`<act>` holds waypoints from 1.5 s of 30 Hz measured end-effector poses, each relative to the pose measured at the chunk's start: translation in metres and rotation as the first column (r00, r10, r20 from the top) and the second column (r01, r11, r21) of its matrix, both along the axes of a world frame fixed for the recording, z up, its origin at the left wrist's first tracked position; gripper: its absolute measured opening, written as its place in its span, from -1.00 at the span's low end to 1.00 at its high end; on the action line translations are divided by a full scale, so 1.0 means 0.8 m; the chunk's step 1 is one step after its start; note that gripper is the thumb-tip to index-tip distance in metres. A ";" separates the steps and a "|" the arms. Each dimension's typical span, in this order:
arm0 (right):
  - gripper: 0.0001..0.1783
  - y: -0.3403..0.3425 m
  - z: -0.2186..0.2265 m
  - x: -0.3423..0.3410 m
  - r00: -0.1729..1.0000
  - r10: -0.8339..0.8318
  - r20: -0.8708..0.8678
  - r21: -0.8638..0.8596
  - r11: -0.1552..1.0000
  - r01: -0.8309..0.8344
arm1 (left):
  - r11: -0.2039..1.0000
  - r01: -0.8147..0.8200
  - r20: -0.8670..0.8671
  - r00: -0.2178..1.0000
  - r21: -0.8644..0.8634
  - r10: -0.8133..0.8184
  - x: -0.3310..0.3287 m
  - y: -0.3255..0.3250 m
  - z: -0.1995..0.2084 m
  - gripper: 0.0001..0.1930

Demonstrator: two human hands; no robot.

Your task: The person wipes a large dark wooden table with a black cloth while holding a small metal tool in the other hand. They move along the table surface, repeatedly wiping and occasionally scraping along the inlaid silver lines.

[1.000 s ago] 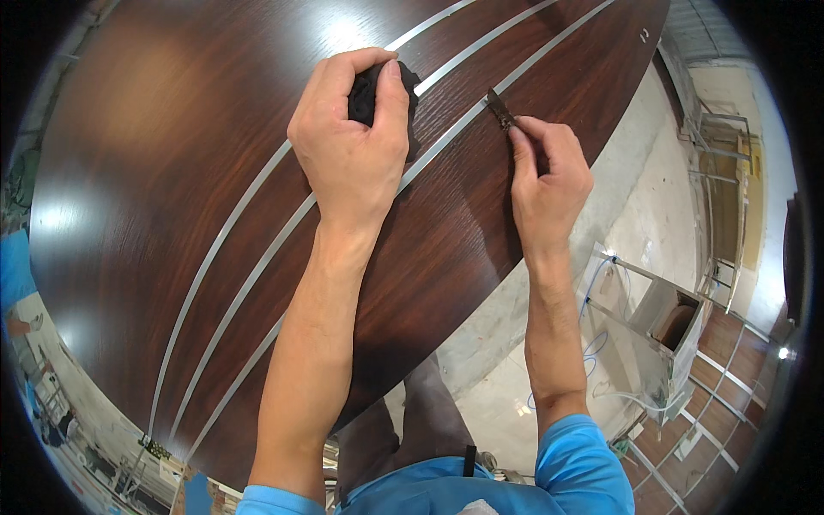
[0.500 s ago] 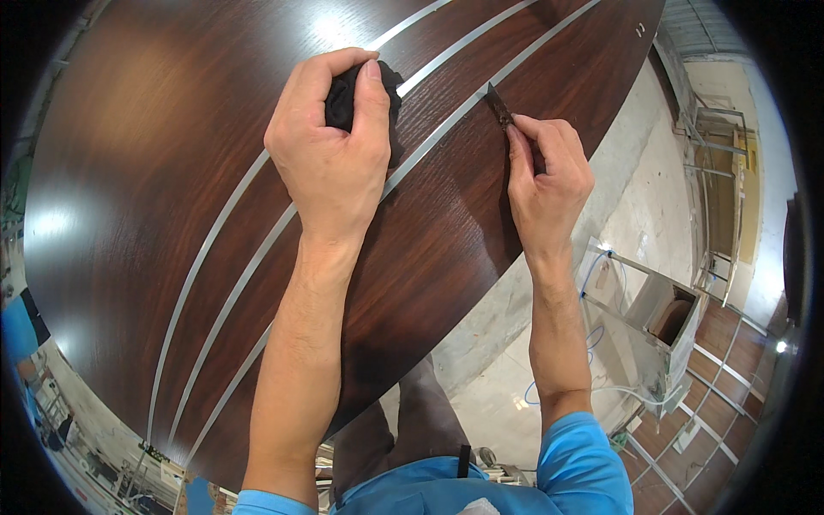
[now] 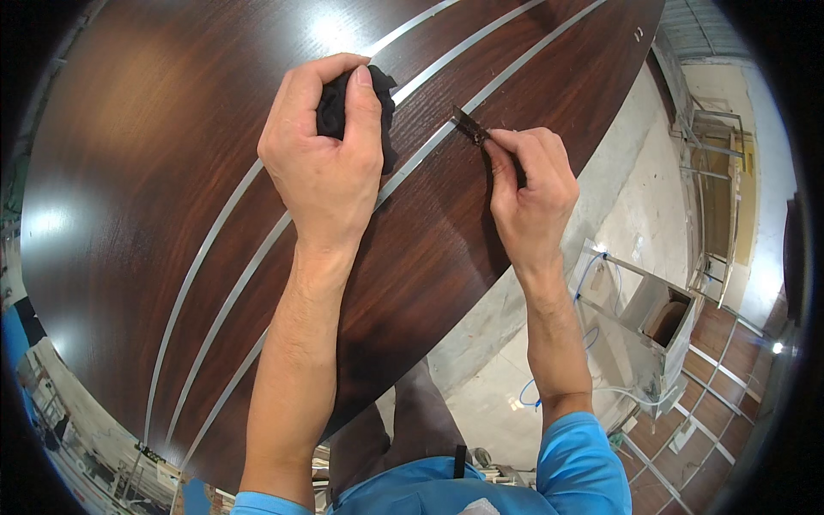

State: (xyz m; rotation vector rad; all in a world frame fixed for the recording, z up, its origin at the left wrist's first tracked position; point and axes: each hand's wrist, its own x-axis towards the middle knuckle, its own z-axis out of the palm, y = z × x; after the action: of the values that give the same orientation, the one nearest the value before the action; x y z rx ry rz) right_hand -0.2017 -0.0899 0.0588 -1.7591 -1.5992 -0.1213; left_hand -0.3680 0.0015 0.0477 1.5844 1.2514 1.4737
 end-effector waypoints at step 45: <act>-0.84 0.003 0.012 -0.004 0.947 0.150 0.284 -0.038 0.989 -0.146 | 0.998 -0.049 0.062 0.997 0.030 0.047 -0.001 0.005 0.000 -0.89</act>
State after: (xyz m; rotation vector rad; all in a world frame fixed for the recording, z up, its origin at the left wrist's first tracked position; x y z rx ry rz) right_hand -0.2052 -0.0876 0.0688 -1.6843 -1.9383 -0.3036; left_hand -0.3689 0.0053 0.0476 1.5274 1.2441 1.5677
